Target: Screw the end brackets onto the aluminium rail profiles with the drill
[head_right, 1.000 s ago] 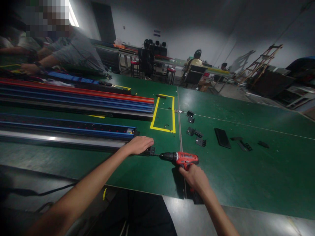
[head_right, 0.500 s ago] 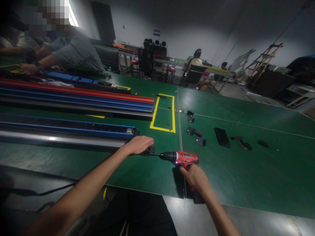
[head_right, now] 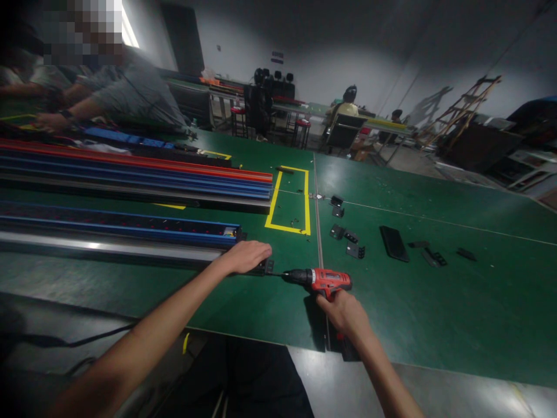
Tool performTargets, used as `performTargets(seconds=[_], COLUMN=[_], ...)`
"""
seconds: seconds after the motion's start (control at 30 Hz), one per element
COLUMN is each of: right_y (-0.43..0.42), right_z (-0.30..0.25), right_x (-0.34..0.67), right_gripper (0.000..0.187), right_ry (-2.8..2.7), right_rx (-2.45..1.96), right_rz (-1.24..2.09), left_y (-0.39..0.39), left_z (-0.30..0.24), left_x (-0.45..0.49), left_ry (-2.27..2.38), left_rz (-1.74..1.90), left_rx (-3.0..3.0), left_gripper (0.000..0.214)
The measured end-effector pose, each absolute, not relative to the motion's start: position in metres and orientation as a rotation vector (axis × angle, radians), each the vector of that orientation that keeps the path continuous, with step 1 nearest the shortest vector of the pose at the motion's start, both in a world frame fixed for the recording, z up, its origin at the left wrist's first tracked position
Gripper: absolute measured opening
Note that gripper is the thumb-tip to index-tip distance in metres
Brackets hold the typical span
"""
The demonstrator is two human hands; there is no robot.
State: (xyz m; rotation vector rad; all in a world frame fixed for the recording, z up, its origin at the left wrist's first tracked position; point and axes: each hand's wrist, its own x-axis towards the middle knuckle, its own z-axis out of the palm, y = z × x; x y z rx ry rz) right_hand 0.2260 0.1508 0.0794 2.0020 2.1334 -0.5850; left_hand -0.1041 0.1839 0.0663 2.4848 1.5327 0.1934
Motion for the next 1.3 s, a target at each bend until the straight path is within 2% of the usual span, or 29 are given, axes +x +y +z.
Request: performTargets(seconds=[1.3], right_y=[0.1534], right_z=[0.0812], right_x=[0.226], right_gripper=[0.038], right_ry=[2.106], right_rx=[1.994], right_rz=[-0.601], left_y=[0.1795], left_z=[0.0642], left_x=[-0.1037], left_ry=[1.576], left_rz=[0.226], left_rx=[2.438], left_gripper=[0.04])
